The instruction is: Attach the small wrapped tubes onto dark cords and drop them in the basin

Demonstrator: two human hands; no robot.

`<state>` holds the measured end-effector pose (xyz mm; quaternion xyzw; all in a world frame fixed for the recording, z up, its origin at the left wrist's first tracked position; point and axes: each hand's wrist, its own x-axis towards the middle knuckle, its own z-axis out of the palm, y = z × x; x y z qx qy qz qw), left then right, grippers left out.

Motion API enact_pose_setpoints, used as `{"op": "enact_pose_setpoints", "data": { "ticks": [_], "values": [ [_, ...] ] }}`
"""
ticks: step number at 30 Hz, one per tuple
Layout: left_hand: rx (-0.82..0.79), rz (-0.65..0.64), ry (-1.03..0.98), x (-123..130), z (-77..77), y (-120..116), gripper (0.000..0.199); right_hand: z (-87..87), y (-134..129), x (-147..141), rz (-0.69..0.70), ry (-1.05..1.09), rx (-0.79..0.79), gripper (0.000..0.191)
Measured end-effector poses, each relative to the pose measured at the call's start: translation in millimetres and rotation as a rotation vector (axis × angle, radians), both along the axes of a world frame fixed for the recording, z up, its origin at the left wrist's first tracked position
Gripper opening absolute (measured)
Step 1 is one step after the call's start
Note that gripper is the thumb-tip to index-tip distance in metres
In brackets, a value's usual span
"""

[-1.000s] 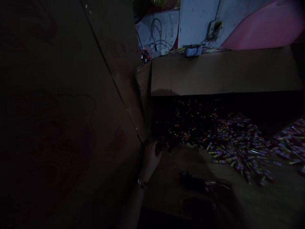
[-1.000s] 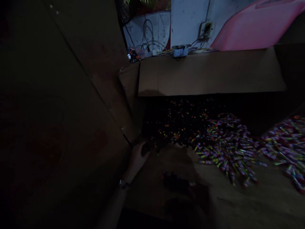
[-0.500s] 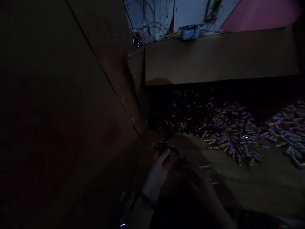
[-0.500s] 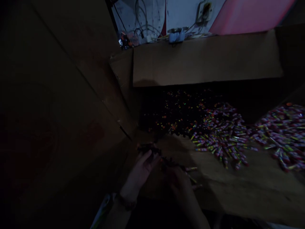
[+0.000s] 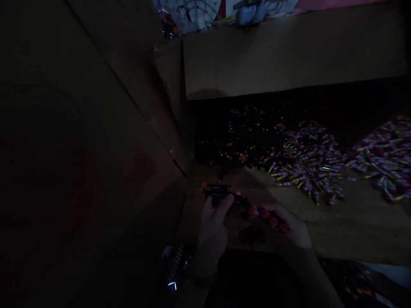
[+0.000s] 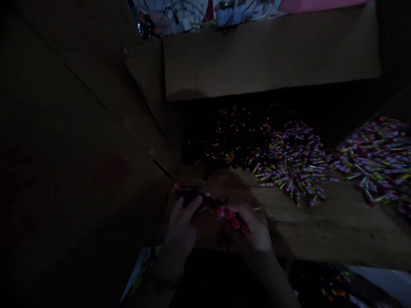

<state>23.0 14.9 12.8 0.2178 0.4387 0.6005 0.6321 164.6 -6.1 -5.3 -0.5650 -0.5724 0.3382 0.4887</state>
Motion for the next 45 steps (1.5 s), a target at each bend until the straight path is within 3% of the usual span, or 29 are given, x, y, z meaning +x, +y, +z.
{"op": "enact_pose_setpoints", "data": {
  "ticks": [6, 14, 20, 26, 30, 34, 38, 41, 45],
  "values": [
    [0.011, 0.014, 0.066, -2.1, 4.3, -1.4, 0.022, 4.2, -6.4, -2.0, -0.001, -0.079, 0.148, 0.009],
    [0.066, -0.043, 0.158, -2.3, 4.4, -3.2, 0.023, 2.1, -5.3, 2.1, 0.035, -0.479, 0.359, 0.015],
    [0.081, -0.042, 0.353, -7.5, 5.9, -1.3, 0.019, -2.5, -5.0, -5.1, 0.056, -0.559, 0.337, 0.021],
    [0.028, -0.018, 0.422, -5.0, 6.2, -3.9, 0.020, -12.9, -6.4, -15.5, -0.064, -0.616, 0.289, 0.021],
    [0.019, -0.017, 0.516, -5.2, -13.3, -11.7, 0.026, -25.2, -3.8, -12.5, -0.038, -0.542, 0.128, 0.018],
    [0.037, -0.170, 0.698, -25.2, -45.3, 7.0, 0.034, -52.0, 1.1, 11.2, 0.058, -0.551, -0.112, 0.017],
    [0.221, -0.022, 1.087, -51.7, -77.3, 55.7, 0.045, -77.9, 0.0, 49.5, 0.107, -0.624, 0.004, 0.020],
    [0.381, -0.187, 1.430, -49.8, -99.9, 79.2, 0.048, -84.1, -3.5, 72.9, 0.048, -0.659, 0.087, 0.026],
    [0.447, -0.264, 1.680, -25.7, -118.3, 74.6, 0.050, -77.8, -8.1, 83.3, -0.006, -0.666, 0.100, 0.028]
  ]
}}
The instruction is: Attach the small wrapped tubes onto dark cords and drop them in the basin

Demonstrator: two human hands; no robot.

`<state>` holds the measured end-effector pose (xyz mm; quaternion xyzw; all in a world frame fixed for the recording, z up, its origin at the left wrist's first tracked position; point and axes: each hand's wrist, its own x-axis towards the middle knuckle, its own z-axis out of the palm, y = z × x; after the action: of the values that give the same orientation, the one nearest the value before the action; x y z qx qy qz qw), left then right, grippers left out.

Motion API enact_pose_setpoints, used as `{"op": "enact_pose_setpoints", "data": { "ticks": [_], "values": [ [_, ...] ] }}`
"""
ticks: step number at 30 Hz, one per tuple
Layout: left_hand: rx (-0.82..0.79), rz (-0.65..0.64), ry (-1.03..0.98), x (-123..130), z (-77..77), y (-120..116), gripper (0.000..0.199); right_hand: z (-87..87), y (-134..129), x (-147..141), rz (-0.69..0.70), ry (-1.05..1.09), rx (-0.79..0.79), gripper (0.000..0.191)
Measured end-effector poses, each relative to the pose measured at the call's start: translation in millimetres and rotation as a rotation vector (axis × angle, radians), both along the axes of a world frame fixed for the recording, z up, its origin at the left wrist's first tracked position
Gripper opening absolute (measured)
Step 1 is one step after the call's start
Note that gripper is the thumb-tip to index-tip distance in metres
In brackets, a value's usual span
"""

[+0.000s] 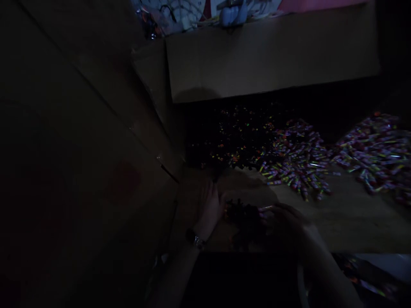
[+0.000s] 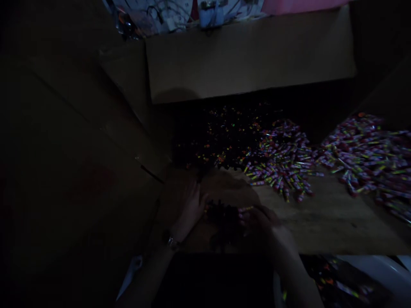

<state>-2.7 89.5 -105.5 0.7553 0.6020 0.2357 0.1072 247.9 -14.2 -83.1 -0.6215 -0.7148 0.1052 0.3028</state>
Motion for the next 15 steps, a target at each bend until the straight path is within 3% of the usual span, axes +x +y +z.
{"op": "enact_pose_setpoints", "data": {
  "ticks": [2, 5, 9, 12, 15],
  "values": [
    [0.005, -0.036, 0.031, 8.4, -0.5, -9.1, 0.046, 3.8, -1.8, -7.9, 0.027, 0.009, -0.034, 0.026],
    [-0.073, -0.186, -0.086, 12.9, 5.8, -23.3, 0.041, 3.4, -1.7, -32.6, 0.061, -0.022, -0.087, 0.022],
    [-0.181, -0.374, -0.191, 22.8, 13.5, -47.9, 0.047, -7.2, -0.7, -51.4, -0.042, -0.088, -0.098, 0.023],
    [-0.243, -0.443, -0.162, 48.7, 13.4, -72.1, 0.064, -8.4, -13.3, -27.3, -0.078, 0.020, -0.085, 0.022],
    [-0.248, -0.643, -0.086, 96.4, 8.5, -100.0, 0.076, 10.4, -41.4, 20.3, -0.182, 0.178, -0.132, 0.024]
  ]
}}
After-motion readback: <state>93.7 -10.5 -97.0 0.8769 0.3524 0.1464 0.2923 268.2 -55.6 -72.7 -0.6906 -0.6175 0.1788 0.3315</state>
